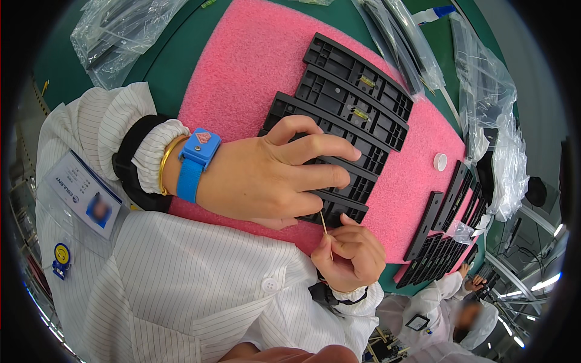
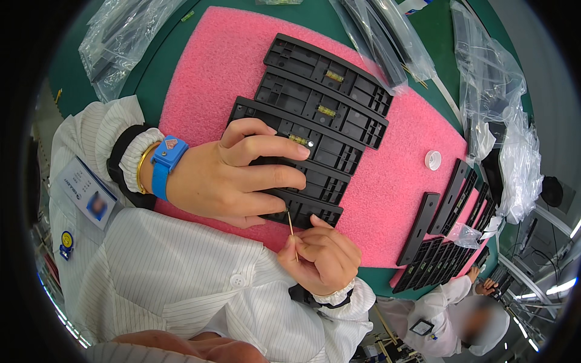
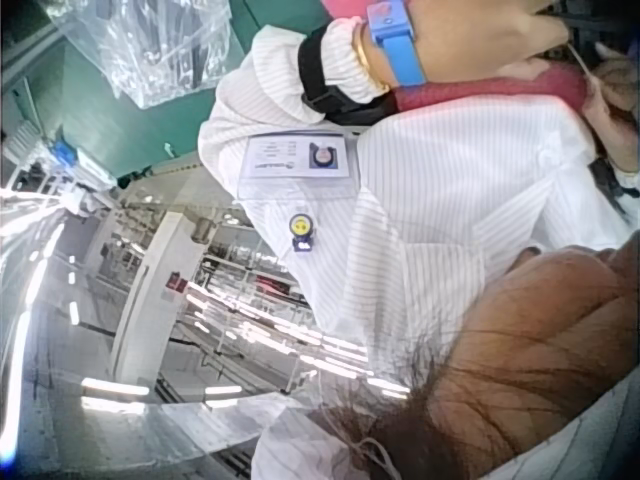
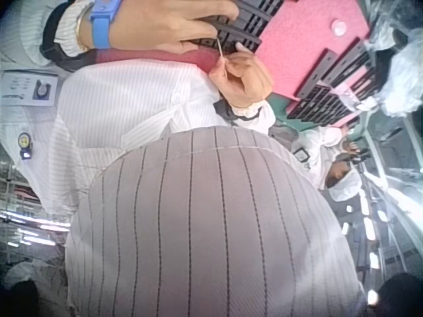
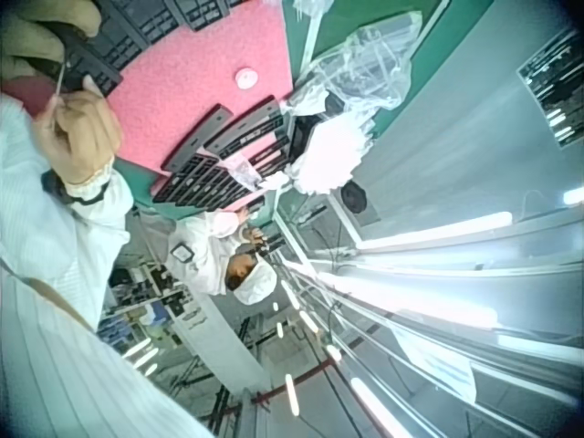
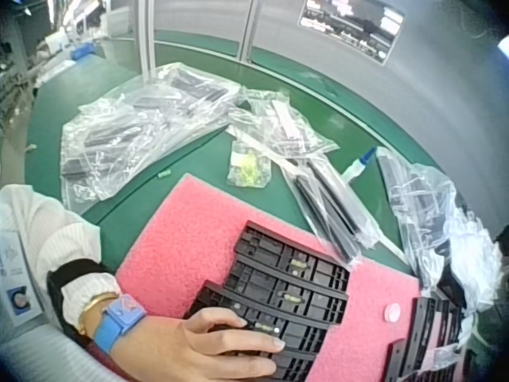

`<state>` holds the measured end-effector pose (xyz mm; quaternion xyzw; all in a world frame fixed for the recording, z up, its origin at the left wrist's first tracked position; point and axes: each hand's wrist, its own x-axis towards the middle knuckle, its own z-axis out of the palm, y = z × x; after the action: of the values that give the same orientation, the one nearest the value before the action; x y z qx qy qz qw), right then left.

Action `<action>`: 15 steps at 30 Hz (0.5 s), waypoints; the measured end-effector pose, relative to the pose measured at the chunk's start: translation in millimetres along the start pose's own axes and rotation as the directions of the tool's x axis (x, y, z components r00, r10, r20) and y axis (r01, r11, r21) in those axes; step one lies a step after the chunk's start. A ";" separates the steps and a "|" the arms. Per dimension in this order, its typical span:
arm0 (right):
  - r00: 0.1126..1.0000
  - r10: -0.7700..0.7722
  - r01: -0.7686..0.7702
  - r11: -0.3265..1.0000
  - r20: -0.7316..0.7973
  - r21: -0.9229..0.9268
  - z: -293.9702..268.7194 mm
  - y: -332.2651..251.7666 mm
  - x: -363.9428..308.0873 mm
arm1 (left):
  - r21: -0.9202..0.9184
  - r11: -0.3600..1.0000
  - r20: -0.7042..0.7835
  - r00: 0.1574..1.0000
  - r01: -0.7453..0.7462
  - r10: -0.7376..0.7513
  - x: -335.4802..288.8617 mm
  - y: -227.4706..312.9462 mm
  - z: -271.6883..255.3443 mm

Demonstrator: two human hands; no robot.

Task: The person applies glue to small yellow components on black plastic frames using a thin wooden stick. They dip the stick into a small white container of adhesive and dab it onto the components, occasionally rearranging the frames on a pink foam pad.

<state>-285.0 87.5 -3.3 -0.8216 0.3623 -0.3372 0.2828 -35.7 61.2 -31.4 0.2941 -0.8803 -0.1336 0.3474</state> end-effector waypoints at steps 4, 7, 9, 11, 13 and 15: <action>1.000 -0.006 0.006 1.000 0.001 -0.002 -0.3 0.4 -0.1 | -0.002 1.000 -0.001 1.000 -0.002 0.002 0.0 -0.5 0.6; 1.000 -0.003 0.003 1.000 -0.004 -0.005 0.0 0.8 -1.2 | 0.003 1.000 -0.001 1.000 0.002 -0.002 0.0 0.0 0.3; 1.000 -0.003 0.003 1.000 0.000 -0.005 -0.5 0.8 -1.2 | 0.009 1.000 -0.001 1.000 0.006 -0.006 0.5 0.2 0.0; 1.000 -0.002 0.002 1.000 -0.004 -0.002 0.0 1.3 -1.6 | 0.017 1.000 0.002 1.000 0.006 -0.006 1.0 -0.1 -0.3; 1.000 -0.001 0.001 1.000 -0.009 0.002 0.3 1.4 -1.6 | 0.015 1.000 -0.002 1.000 0.008 -0.008 1.1 -0.2 0.3; 1.000 -0.002 0.002 1.000 -0.007 0.006 0.2 1.1 -1.0 | 0.014 1.000 -0.006 1.000 0.010 -0.010 1.2 0.1 0.3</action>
<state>-285.8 87.7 -4.6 -0.8199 0.3616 -0.3414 0.2838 -36.6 60.6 -30.9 0.3015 -0.8786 -0.1281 0.3474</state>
